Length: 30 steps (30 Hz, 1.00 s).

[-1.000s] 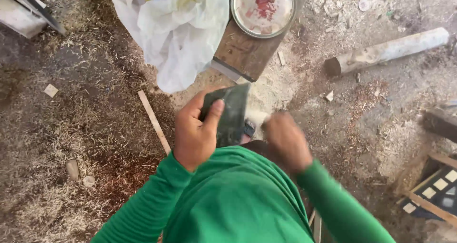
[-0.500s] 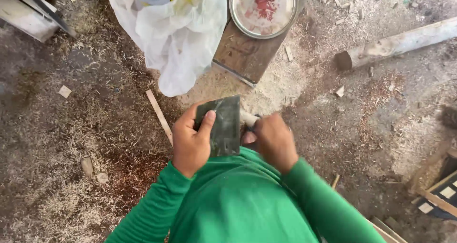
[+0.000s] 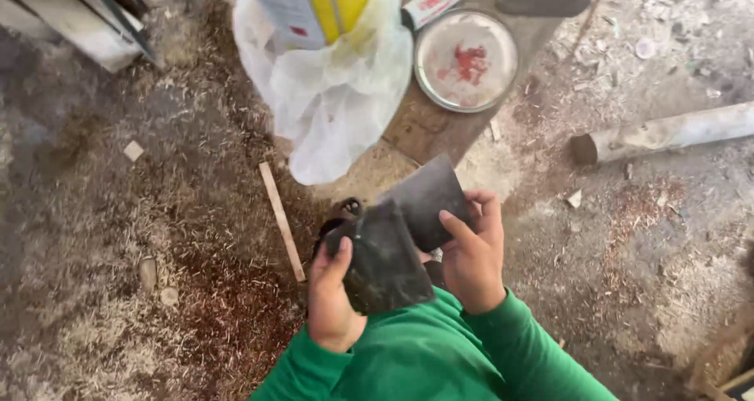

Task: Sand the surface of a wooden door using sandpaper and apply wood filler.

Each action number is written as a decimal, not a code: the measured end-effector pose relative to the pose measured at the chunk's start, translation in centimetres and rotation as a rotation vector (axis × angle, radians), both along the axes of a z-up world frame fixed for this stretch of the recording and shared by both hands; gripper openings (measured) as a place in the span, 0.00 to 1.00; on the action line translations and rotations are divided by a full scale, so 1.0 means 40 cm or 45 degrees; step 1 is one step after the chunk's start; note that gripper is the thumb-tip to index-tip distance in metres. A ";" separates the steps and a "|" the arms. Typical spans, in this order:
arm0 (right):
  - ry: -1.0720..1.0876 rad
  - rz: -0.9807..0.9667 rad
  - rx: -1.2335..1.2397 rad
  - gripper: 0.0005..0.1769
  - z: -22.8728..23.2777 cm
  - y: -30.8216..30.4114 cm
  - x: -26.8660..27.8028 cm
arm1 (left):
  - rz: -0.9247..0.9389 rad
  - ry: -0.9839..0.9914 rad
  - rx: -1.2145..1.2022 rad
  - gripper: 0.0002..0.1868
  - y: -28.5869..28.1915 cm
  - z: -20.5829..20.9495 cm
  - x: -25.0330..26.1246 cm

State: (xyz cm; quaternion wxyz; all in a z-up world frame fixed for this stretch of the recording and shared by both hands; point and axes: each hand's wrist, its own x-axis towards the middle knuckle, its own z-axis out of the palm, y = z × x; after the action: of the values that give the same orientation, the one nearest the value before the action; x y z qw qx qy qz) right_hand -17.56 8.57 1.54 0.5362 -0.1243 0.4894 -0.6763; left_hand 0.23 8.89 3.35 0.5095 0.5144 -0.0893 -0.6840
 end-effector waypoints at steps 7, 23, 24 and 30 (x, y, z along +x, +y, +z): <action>-0.390 0.552 -0.043 0.01 -0.039 -0.104 -0.023 | -0.025 0.502 -0.149 0.19 -0.101 -0.049 0.060; 2.474 0.611 -0.668 0.18 0.505 -0.821 0.234 | -0.388 0.517 -0.156 0.22 -0.421 -0.053 0.325; 2.455 0.580 -0.662 0.18 0.518 -0.824 0.203 | -0.408 0.490 -0.159 0.22 -0.408 -0.096 0.356; 1.522 0.536 -0.612 0.06 0.529 -0.800 0.014 | -0.372 0.331 0.193 0.23 -0.386 -0.485 0.440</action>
State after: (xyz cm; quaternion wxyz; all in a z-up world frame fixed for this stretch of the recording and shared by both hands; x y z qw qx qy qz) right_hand -17.01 -23.43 22.72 0.2511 -0.6853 0.5034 -0.4625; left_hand 17.83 -6.53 -16.06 0.3720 0.4402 -0.0445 -0.8160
